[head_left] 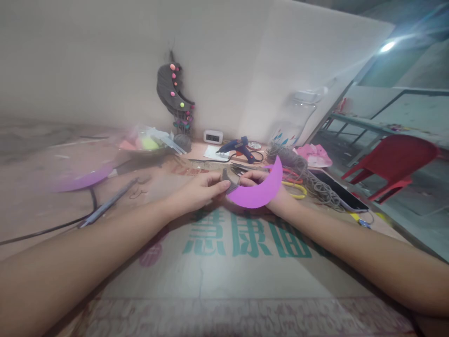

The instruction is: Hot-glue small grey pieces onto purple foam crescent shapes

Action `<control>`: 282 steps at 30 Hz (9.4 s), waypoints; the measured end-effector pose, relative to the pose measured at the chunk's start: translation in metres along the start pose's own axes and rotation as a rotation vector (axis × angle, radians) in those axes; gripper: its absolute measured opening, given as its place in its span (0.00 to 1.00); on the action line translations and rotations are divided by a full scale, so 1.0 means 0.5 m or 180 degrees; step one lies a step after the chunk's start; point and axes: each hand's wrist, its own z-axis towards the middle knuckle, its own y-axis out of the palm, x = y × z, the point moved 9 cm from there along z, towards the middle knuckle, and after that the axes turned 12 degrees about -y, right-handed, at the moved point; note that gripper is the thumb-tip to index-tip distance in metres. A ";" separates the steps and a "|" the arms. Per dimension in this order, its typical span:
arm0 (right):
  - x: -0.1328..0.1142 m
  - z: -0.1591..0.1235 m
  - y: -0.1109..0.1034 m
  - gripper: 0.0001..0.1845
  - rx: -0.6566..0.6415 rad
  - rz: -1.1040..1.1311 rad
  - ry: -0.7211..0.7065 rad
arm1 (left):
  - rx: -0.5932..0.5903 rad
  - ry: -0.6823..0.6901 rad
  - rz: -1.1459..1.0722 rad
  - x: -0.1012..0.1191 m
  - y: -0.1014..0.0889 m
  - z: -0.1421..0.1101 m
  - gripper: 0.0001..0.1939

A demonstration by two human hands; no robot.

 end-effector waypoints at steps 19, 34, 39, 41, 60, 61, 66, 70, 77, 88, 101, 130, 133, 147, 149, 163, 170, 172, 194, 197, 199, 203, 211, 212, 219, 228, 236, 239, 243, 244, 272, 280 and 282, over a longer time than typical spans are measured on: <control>-0.030 0.001 -0.008 0.16 0.0119 0.0479 -0.0264 | 0.1142 -0.0024 0.0010 -0.010 -0.070 0.004 0.18; -0.034 -0.011 -0.026 0.20 0.0420 0.0177 0.0060 | 0.0756 -0.0021 -0.0082 0.004 -0.047 -0.002 0.17; -0.014 -0.011 -0.022 0.19 0.0326 0.0404 0.0035 | 0.0961 0.0201 -0.0500 0.007 -0.061 0.001 0.25; -0.009 -0.012 -0.022 0.20 0.0316 0.0416 0.0066 | 0.0932 0.0230 -0.0390 0.006 -0.057 0.003 0.24; -0.048 -0.011 -0.020 0.17 0.0135 -0.0493 -0.0379 | 0.0371 0.0297 0.0743 0.013 -0.001 -0.002 0.13; -0.048 -0.011 -0.020 0.17 0.0146 -0.0486 -0.0367 | 0.0372 0.0341 0.0743 0.015 -0.001 -0.002 0.12; -0.039 -0.008 -0.025 0.19 0.0211 -0.0303 -0.0255 | 0.0435 0.0596 0.0643 0.032 -0.005 -0.007 0.15; -0.037 -0.007 -0.025 0.20 0.0212 -0.0224 -0.0206 | 0.0846 0.0379 0.0494 0.024 -0.034 -0.006 0.18; -0.041 -0.006 -0.027 0.20 0.0270 -0.0167 -0.0192 | 0.1190 0.0072 0.0221 -0.004 -0.069 0.001 0.18; -0.034 -0.010 -0.032 0.19 0.0346 -0.0056 -0.0099 | 0.0504 -0.0096 0.0453 -0.007 -0.015 0.004 0.17; -0.014 -0.016 0.003 0.18 -0.0173 -0.0135 0.0171 | 0.0661 -0.0194 0.0301 -0.004 -0.027 -0.002 0.19; -0.034 -0.019 0.009 0.19 -0.0304 -0.0224 0.0090 | 0.0785 0.0006 0.0242 0.002 -0.044 0.002 0.17; -0.042 -0.015 0.004 0.15 -0.0104 0.0124 -0.0110 | 0.0799 0.0028 -0.0015 0.005 -0.050 0.000 0.15; -0.104 -0.028 -0.002 0.06 0.0067 -0.1845 -0.1340 | 0.0883 -0.0016 0.0165 0.006 -0.054 0.001 0.20; -0.103 -0.031 0.009 0.06 -0.0169 -0.1874 -0.1353 | 0.0954 0.0035 0.0231 0.008 -0.057 0.002 0.20; -0.065 -0.024 0.040 0.34 -0.0752 0.0078 -0.0647 | 0.0725 0.0149 0.0334 0.018 -0.035 -0.006 0.19; -0.042 -0.022 0.047 0.18 -0.0732 0.0353 -0.0233 | 0.0721 0.0275 0.0405 0.024 -0.030 -0.006 0.17; -0.043 -0.018 0.032 0.09 -0.0549 0.0001 -0.0244 | 0.0744 0.0231 0.0333 0.018 -0.032 -0.004 0.17; -0.079 -0.014 0.020 0.09 -0.0508 -0.1232 -0.0909 | 0.0430 -0.0004 -0.0400 -0.020 -0.033 0.015 0.21; -0.071 -0.010 0.013 0.10 -0.0400 -0.1262 -0.0767 | 0.0434 0.0023 -0.0419 -0.020 -0.035 0.017 0.20; -0.066 -0.007 0.007 0.11 -0.0316 -0.1248 -0.0644 | 0.0457 0.0029 -0.0445 -0.020 -0.036 0.018 0.19; -0.057 -0.003 0.002 0.12 -0.0301 -0.1181 -0.0409 | 0.0445 0.0023 -0.0444 -0.013 -0.034 0.016 0.19; -0.013 -0.018 0.020 0.14 -0.0511 -0.0442 0.0372 | 0.0644 -0.0024 -0.0217 0.004 -0.037 0.004 0.14; -0.011 -0.019 0.020 0.14 -0.0479 -0.0400 0.0407 | 0.0657 -0.0001 -0.0166 0.005 -0.037 0.003 0.14; -0.026 -0.008 0.027 0.17 -0.1019 -0.0551 0.0336 | 0.0868 0.0121 0.0211 0.017 -0.038 -0.004 0.13; -0.060 0.065 -0.126 0.19 -0.0680 -0.1920 -0.0090 | 0.0882 0.0186 0.0229 0.012 -0.042 0.002 0.14; 0.052 0.194 -0.132 0.28 -0.0539 -0.2224 0.0298 | 0.0895 0.0070 0.0134 0.002 -0.043 0.009 0.14; 0.089 0.224 -0.108 0.23 -0.0582 -0.2217 0.0320 | 0.0879 0.0119 0.0139 0.002 -0.042 0.010 0.14; 0.119 0.233 -0.093 0.20 -0.0385 -0.2445 0.0521 | 0.0834 0.0132 0.0030 0.002 -0.042 0.011 0.14; 0.120 0.234 -0.092 0.18 -0.0325 -0.2488 0.0557 | 0.0838 0.0106 0.0020 0.001 -0.042 0.011 0.14; 0.069 0.255 -0.028 0.15 -0.0892 -0.2237 0.0022 | 0.0913 -0.0072 0.0160 -0.006 -0.044 0.011 0.14; 0.072 0.271 -0.035 0.20 -0.0468 -0.2277 0.0039 | 0.0865 -0.0047 0.0033 -0.009 -0.047 0.015 0.15; 0.037 0.255 -0.057 0.21 -0.0268 -0.2308 -0.0006 | 0.0897 -0.0001 0.0048 -0.006 -0.048 0.014 0.15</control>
